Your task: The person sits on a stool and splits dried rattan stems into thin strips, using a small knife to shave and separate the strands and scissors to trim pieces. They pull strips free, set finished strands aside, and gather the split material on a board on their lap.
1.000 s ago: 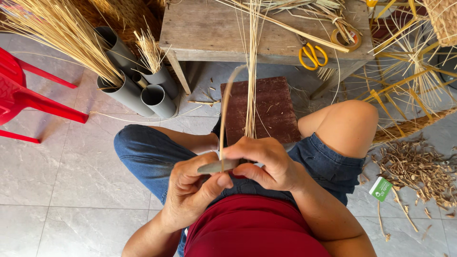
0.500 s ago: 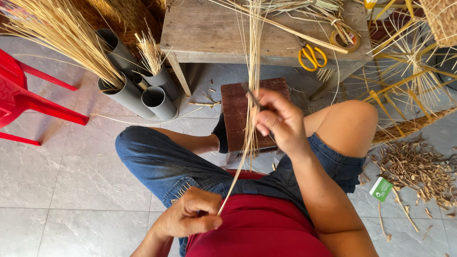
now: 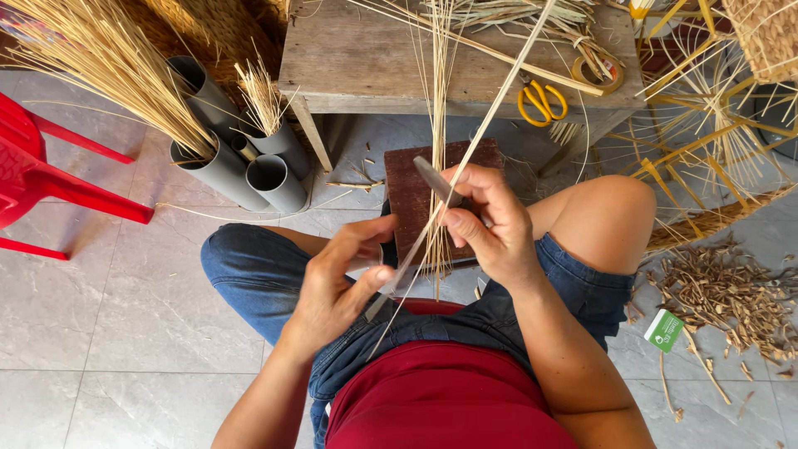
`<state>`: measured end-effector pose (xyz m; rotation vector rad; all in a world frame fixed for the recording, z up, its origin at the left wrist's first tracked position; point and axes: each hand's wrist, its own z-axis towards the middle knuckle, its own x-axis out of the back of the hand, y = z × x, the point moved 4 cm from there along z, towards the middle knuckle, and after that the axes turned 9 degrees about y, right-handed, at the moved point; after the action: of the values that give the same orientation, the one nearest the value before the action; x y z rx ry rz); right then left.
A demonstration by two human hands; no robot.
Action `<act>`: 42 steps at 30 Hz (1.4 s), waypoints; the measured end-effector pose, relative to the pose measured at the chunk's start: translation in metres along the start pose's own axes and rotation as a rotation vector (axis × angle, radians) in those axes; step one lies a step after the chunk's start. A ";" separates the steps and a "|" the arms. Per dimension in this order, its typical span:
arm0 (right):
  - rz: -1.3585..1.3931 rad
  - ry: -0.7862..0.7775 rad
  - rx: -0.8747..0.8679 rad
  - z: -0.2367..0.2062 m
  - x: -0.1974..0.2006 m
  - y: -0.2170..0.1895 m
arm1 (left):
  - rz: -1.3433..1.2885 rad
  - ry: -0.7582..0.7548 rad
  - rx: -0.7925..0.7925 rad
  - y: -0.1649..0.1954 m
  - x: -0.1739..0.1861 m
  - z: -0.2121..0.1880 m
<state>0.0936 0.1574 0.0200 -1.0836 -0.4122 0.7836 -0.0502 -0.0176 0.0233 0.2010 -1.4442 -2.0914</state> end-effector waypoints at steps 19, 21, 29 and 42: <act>0.290 -0.044 -0.130 -0.008 0.033 0.028 | -0.796 -0.259 0.682 -0.047 -0.019 -0.049; 0.339 0.040 -0.125 -0.003 0.041 0.032 | -0.787 -0.266 0.694 -0.052 -0.014 -0.060; 0.244 0.166 -0.095 0.001 0.068 0.036 | -0.612 -0.332 0.790 -0.055 -0.004 -0.068; 0.125 0.057 -0.145 -0.020 0.042 0.029 | -0.605 -0.297 0.633 -0.038 -0.052 -0.022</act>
<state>0.1245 0.1833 -0.0173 -1.2738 -0.3596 0.8413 -0.0124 0.0015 -0.0297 0.6651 -2.4457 -2.0792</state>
